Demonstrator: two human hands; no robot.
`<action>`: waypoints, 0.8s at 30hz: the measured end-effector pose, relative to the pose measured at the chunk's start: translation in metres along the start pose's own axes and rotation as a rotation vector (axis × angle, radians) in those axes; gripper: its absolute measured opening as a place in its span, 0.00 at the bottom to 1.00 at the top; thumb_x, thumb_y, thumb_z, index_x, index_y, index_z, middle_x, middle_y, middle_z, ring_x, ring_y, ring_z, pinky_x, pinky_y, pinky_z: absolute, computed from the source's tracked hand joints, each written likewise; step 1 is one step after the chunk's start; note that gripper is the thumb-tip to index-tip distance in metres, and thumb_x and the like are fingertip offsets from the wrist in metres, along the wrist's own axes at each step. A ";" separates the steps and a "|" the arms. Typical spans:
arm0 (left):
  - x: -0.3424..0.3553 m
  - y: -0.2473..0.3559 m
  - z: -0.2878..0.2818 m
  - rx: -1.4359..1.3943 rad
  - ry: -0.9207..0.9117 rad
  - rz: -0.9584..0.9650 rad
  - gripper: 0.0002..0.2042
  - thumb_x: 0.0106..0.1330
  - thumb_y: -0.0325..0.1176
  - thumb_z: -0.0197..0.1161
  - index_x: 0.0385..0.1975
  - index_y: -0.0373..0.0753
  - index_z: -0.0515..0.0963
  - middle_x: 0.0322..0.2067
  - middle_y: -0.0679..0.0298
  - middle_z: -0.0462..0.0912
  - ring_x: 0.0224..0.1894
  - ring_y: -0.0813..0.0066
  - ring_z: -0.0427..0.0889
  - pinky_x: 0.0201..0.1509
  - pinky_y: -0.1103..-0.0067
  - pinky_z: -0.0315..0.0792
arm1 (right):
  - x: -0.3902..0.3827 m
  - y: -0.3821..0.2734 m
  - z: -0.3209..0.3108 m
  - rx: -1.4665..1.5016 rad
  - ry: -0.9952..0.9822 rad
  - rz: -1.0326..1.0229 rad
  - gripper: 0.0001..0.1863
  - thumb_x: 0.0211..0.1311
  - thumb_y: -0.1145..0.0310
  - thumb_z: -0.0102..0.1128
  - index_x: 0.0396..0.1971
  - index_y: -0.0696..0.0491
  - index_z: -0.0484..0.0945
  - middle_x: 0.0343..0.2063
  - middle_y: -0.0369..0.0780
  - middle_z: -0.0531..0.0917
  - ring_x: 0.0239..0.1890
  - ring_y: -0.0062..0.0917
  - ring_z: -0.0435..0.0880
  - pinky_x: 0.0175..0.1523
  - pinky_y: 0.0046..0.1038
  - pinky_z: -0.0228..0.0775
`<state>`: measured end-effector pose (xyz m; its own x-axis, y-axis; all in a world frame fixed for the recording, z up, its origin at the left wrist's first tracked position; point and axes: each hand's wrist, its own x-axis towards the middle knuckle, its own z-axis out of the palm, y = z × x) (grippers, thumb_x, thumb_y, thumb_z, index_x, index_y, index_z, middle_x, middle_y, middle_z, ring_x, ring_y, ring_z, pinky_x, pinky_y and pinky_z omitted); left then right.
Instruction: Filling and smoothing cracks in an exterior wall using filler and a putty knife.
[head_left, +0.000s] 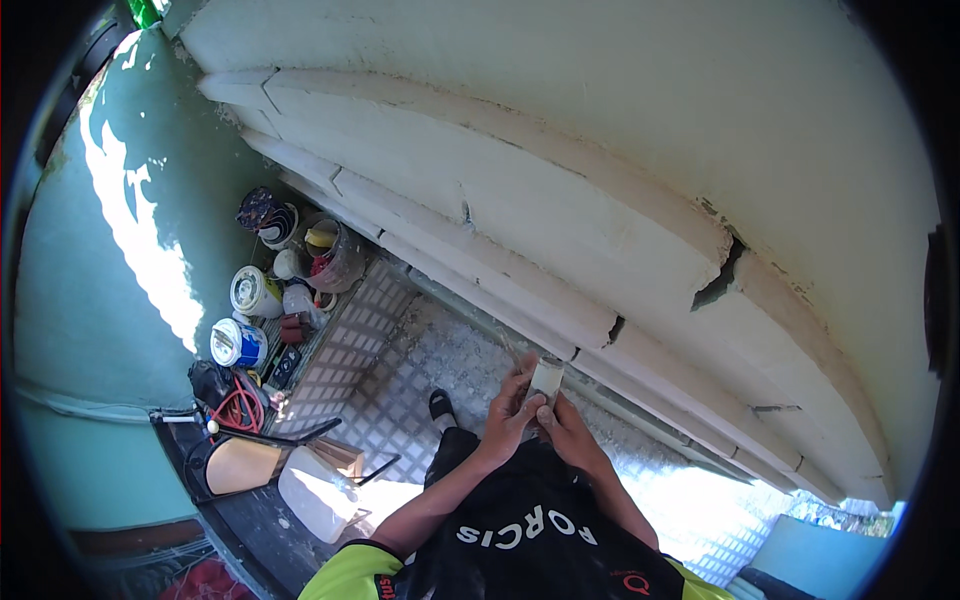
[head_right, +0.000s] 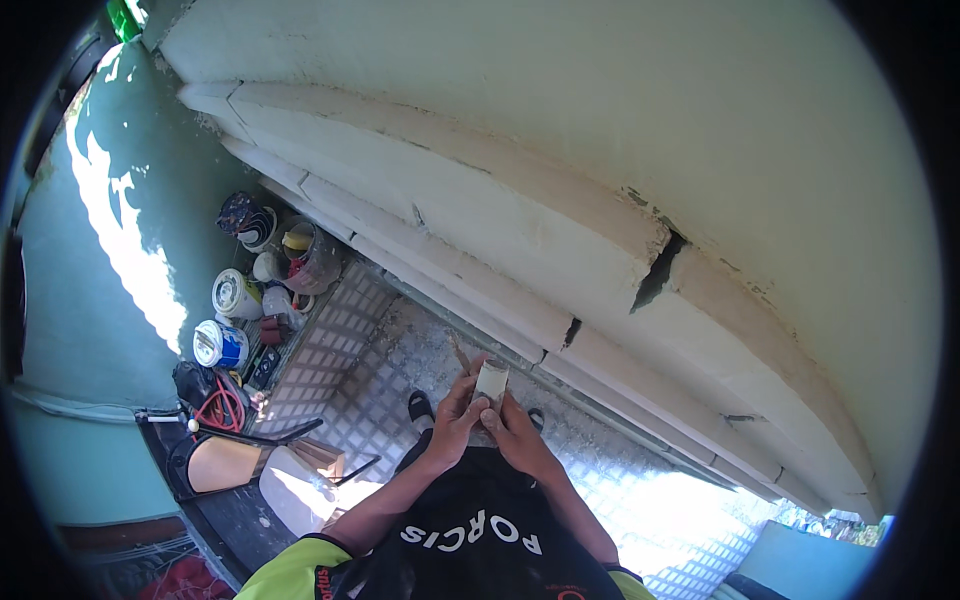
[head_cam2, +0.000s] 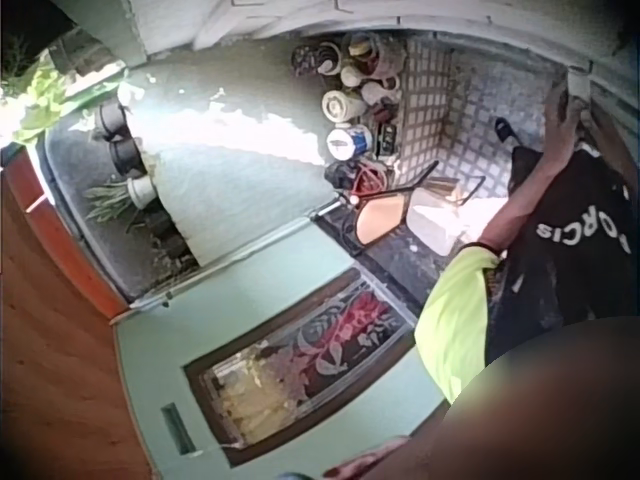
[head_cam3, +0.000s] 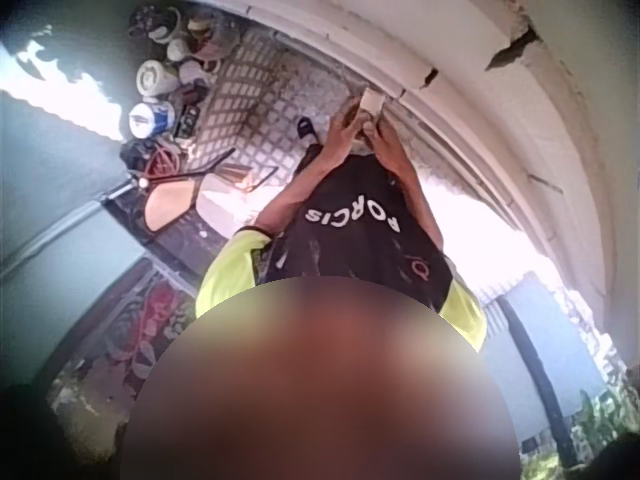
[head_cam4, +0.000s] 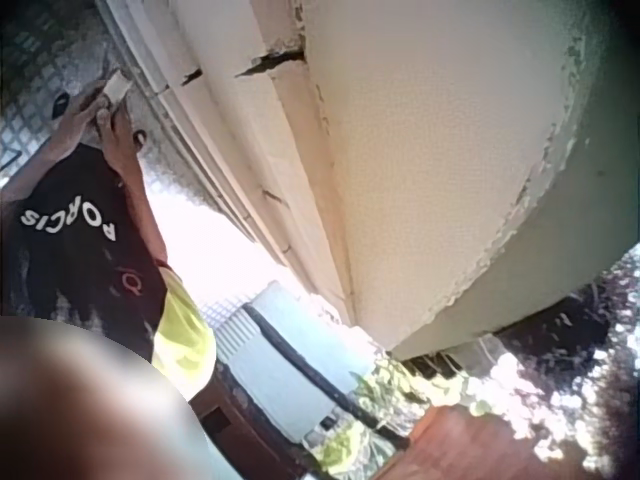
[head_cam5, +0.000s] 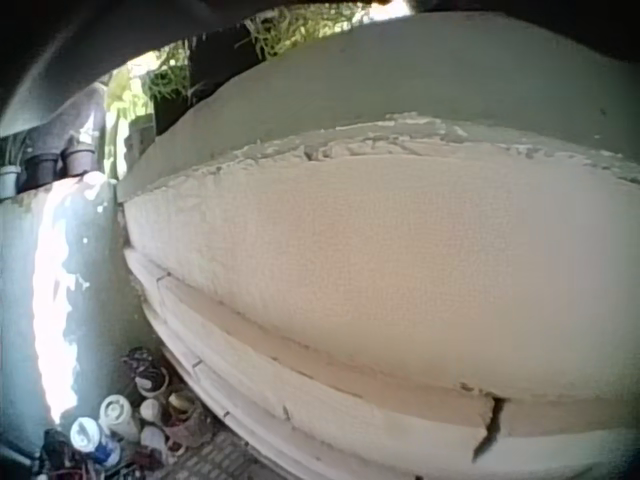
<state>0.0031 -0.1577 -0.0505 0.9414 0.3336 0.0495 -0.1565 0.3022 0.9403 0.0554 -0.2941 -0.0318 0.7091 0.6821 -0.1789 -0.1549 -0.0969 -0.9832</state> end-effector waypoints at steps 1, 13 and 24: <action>-0.001 0.005 0.000 -0.075 -0.015 -0.110 0.19 0.72 0.32 0.59 0.60 0.35 0.72 0.70 0.57 0.56 0.73 0.62 0.57 0.75 0.68 0.53 | 0.000 0.003 -0.003 -0.019 -0.051 0.091 0.26 0.76 0.57 0.47 0.62 0.63 0.64 0.51 0.49 0.77 0.51 0.31 0.77 0.56 0.34 0.71; -0.006 0.003 -0.004 -0.302 0.279 -0.057 0.21 0.78 0.31 0.49 0.68 0.33 0.65 0.69 0.52 0.65 0.68 0.60 0.68 0.71 0.68 0.62 | 0.008 0.004 0.030 0.019 0.005 0.038 0.24 0.77 0.58 0.45 0.61 0.62 0.66 0.49 0.46 0.79 0.52 0.29 0.78 0.58 0.33 0.69; 0.003 0.013 -0.059 -0.559 0.501 -0.163 0.26 0.78 0.34 0.47 0.73 0.45 0.53 0.69 0.55 0.64 0.64 0.55 0.73 0.59 0.67 0.77 | 0.030 -0.013 0.050 -0.004 0.130 -0.164 0.28 0.75 0.55 0.50 0.63 0.60 0.63 0.54 0.45 0.75 0.55 0.31 0.76 0.60 0.32 0.68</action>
<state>-0.0137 -0.0996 -0.0578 0.7386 0.5704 -0.3593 -0.2800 0.7444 0.6062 0.0445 -0.2362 -0.0228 0.8075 0.5896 -0.0190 -0.0275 0.0054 -0.9996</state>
